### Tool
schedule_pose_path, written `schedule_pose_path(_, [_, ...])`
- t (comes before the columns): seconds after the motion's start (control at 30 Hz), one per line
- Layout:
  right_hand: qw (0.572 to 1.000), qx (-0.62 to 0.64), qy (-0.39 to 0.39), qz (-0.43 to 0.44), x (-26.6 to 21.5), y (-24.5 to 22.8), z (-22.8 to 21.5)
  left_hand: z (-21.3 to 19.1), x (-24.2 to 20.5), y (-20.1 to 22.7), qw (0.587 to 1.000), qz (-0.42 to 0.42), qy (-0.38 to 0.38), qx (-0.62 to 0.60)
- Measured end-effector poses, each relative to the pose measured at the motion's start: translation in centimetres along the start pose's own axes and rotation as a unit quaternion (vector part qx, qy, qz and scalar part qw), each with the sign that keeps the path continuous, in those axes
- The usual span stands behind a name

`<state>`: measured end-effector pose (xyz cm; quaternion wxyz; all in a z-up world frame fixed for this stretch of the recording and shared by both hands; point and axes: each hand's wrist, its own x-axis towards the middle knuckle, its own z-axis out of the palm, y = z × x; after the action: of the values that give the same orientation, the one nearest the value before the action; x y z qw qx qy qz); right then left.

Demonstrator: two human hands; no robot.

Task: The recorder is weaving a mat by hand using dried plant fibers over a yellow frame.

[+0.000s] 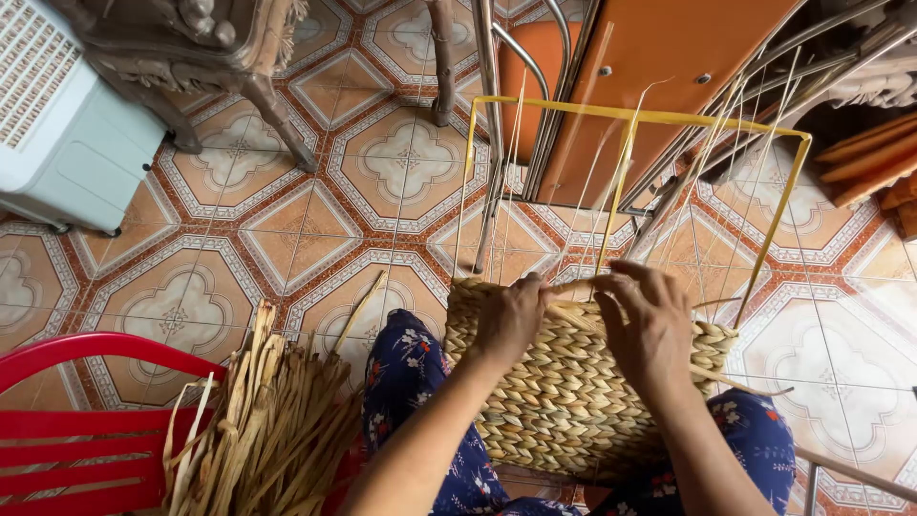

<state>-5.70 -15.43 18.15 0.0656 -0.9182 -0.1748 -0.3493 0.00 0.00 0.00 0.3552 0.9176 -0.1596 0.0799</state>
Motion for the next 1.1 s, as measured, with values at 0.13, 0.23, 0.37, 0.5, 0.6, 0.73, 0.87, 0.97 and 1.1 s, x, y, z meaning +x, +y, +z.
schedule_pose_path(0.13, [0.993, 0.102, -0.066, 0.011, -2.3, 0.6, 5.4, -0.9, -0.5, 0.2, 0.998, 0.007, 0.039, -0.041])
schedule_pose_path(0.23, [0.954, 0.063, -0.273, 0.101, -2.5, 1.4, 9.3, -3.7, 0.4, 0.1, 0.992, 0.011, 0.011, -0.121])
schedule_pose_path(0.37, [0.787, 0.444, -0.222, 0.365, -3.7, 2.0, 11.0, -8.3, 2.9, 1.4, 0.941, -0.123, -0.198, -0.245])
schedule_pose_path(0.5, [0.634, 0.62, -0.152, 0.436, -5.7, 1.9, 9.2, -6.5, 5.2, 1.5, 0.936, -0.177, -0.239, -0.189])
schedule_pose_path(0.6, [0.807, 0.488, -0.18, 0.28, -5.1, 2.0, 6.6, -1.2, 5.2, -1.2, 0.993, -0.024, -0.117, -0.019])
schedule_pose_path(0.73, [0.954, 0.155, -0.199, 0.164, -3.2, 3.5, 4.6, -6.1, 4.4, 2.1, 0.97, -0.088, -0.203, -0.101])
schedule_pose_path(0.87, [0.926, 0.039, -0.33, 0.179, -5.3, 6.0, 7.2, -6.9, 3.7, 2.4, 0.951, -0.097, -0.194, -0.221])
schedule_pose_path(0.97, [0.915, -0.003, -0.359, 0.185, -5.7, 6.2, 7.9, -5.3, 2.7, 0.8, 0.946, -0.078, -0.115, -0.292])
schedule_pose_path(1.1, [0.913, 0.007, -0.345, 0.217, -5.2, 4.8, 5.7, -4.3, 0.8, -0.2, 0.974, -0.046, 0.151, -0.163])
